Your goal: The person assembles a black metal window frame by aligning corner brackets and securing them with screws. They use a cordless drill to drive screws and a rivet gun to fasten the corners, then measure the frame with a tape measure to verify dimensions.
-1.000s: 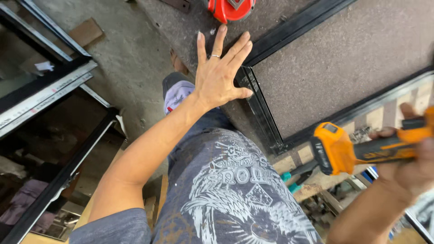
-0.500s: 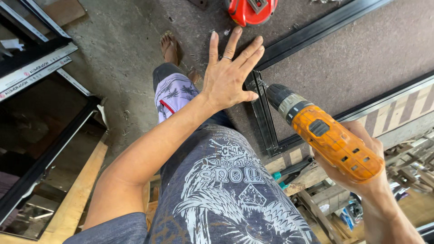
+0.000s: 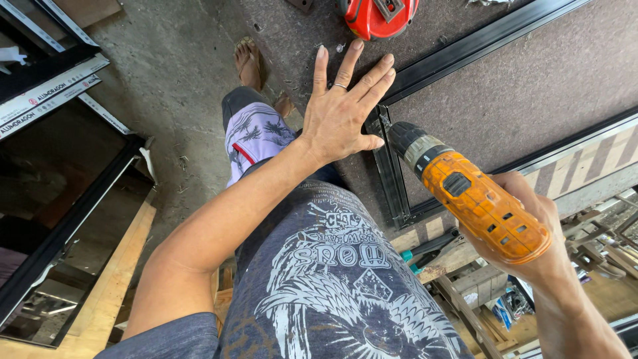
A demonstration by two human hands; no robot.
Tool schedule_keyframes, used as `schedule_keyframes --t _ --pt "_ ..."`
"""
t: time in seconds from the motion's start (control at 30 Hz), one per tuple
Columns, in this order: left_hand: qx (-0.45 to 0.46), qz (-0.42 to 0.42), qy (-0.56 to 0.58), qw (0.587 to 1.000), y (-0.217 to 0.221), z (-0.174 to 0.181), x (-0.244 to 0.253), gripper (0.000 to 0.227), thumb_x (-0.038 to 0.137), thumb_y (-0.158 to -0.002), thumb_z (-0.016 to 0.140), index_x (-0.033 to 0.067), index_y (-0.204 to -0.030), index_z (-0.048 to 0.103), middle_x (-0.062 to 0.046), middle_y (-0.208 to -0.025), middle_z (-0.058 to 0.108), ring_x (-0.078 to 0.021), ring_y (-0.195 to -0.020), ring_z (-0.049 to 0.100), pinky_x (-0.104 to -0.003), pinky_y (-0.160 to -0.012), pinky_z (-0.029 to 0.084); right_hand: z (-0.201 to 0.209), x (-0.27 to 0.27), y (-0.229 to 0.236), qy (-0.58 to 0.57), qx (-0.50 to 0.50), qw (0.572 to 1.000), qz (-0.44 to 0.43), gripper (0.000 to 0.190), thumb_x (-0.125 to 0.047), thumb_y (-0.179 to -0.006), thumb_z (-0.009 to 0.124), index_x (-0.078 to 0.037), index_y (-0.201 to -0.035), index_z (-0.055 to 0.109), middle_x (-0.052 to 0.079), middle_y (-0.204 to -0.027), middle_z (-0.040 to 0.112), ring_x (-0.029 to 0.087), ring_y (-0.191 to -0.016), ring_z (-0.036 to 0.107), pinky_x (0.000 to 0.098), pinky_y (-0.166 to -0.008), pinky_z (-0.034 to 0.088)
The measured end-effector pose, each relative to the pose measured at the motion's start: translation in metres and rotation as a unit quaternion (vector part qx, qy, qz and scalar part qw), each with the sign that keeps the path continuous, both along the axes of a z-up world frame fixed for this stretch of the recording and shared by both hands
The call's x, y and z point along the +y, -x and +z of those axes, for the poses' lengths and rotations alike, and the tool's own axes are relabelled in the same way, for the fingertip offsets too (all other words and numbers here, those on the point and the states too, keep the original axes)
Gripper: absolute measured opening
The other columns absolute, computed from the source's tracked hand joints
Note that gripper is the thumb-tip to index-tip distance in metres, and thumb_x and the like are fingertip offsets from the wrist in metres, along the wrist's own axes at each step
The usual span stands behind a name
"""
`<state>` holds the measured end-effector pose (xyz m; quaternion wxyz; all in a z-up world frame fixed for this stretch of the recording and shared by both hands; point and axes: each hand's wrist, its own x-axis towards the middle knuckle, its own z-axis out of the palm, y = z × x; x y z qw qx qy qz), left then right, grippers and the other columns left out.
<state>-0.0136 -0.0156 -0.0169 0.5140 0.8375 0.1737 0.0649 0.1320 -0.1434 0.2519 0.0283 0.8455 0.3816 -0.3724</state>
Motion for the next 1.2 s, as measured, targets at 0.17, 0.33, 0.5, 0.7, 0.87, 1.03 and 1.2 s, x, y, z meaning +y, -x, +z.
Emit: schedule_keyframes --t 0.17,0.33,0.5,0.7,0.87,1.03,1.2 --pt "0.003 0.002 -0.001 1.000 0.000 -0.002 -0.002 0.116 0.060 -0.061 0.089 0.0130 -0.158 0.045 0.001 -0.170 0.027 -0.0367 -0.158 0.005 -0.072 -0.123 -0.003 -0.002 0.006 -0.008 0.030 0.018 0.999 0.027 0.039 -0.013 -0.076 0.082 -0.002 -0.105 0.060 0.007 -0.077 0.071 0.016 -0.065 0.073 0.0298 -0.053 0.056" --pt "0.000 0.007 0.002 1.000 0.001 -0.004 -0.006 0.117 0.059 -0.063 0.089 0.0133 -0.160 0.044 0.001 -0.171 0.027 -0.0359 -0.159 0.004 -0.071 -0.125 -0.005 -0.001 0.016 -0.009 0.128 0.020 0.992 0.001 0.035 -0.016 -0.080 0.082 -0.005 -0.105 0.059 0.009 -0.078 0.074 0.020 -0.068 0.073 0.0343 -0.058 0.055" --pt "-0.002 0.002 -0.011 1.000 0.000 -0.005 -0.006 0.117 0.058 -0.063 0.090 0.0126 -0.160 0.042 0.000 -0.171 0.026 -0.0355 -0.159 0.003 -0.072 -0.124 -0.006 0.000 0.032 -0.001 0.101 0.023 0.992 0.076 0.036 -0.010 -0.077 0.077 -0.003 -0.107 0.059 0.016 -0.083 0.071 0.034 -0.077 0.073 0.0400 -0.063 0.055" --pt "0.005 -0.004 -0.015 1.000 -0.002 -0.009 -0.008 0.119 0.058 -0.060 0.089 0.0141 -0.160 0.042 0.000 -0.171 0.025 -0.0347 -0.158 0.003 -0.072 -0.123 -0.006 -0.002 0.040 -0.001 0.139 0.010 0.990 0.005 0.036 -0.011 -0.074 0.079 -0.002 -0.101 0.058 0.012 -0.079 0.072 0.030 -0.069 0.075 0.0383 -0.057 0.055" --pt "0.006 -0.004 -0.009 1.000 -0.005 -0.011 -0.012 0.120 0.061 -0.059 0.089 0.0140 -0.159 0.043 -0.001 -0.170 0.026 -0.0349 -0.158 0.003 -0.072 -0.123 -0.007 -0.004 0.040 -0.007 0.141 0.011 0.988 0.063 0.034 -0.014 -0.075 0.080 -0.002 -0.099 0.060 0.011 -0.076 0.066 0.027 -0.061 0.073 0.0384 -0.053 0.055" --pt "0.006 -0.002 -0.015 1.000 -0.003 -0.009 -0.010 0.121 0.062 -0.058 0.089 0.0140 -0.159 0.043 -0.001 -0.171 0.026 -0.0347 -0.158 0.003 -0.072 -0.123 -0.007 -0.004 0.046 -0.011 0.168 0.004 0.983 0.075 0.036 -0.018 -0.074 0.084 -0.003 -0.096 0.060 0.008 -0.069 0.067 0.025 -0.058 0.072 0.0370 -0.051 0.054" --pt "0.007 -0.005 -0.013 1.000 -0.003 -0.008 -0.011 0.121 0.062 -0.058 0.089 0.0146 -0.159 0.043 -0.001 -0.170 0.026 -0.0351 -0.158 0.003 -0.073 -0.123 -0.006 -0.005 0.052 -0.008 0.138 0.009 0.981 0.139 0.034 -0.017 -0.076 0.083 -0.003 -0.098 0.061 0.009 -0.073 0.067 0.023 -0.059 0.072 0.0349 -0.051 0.054"
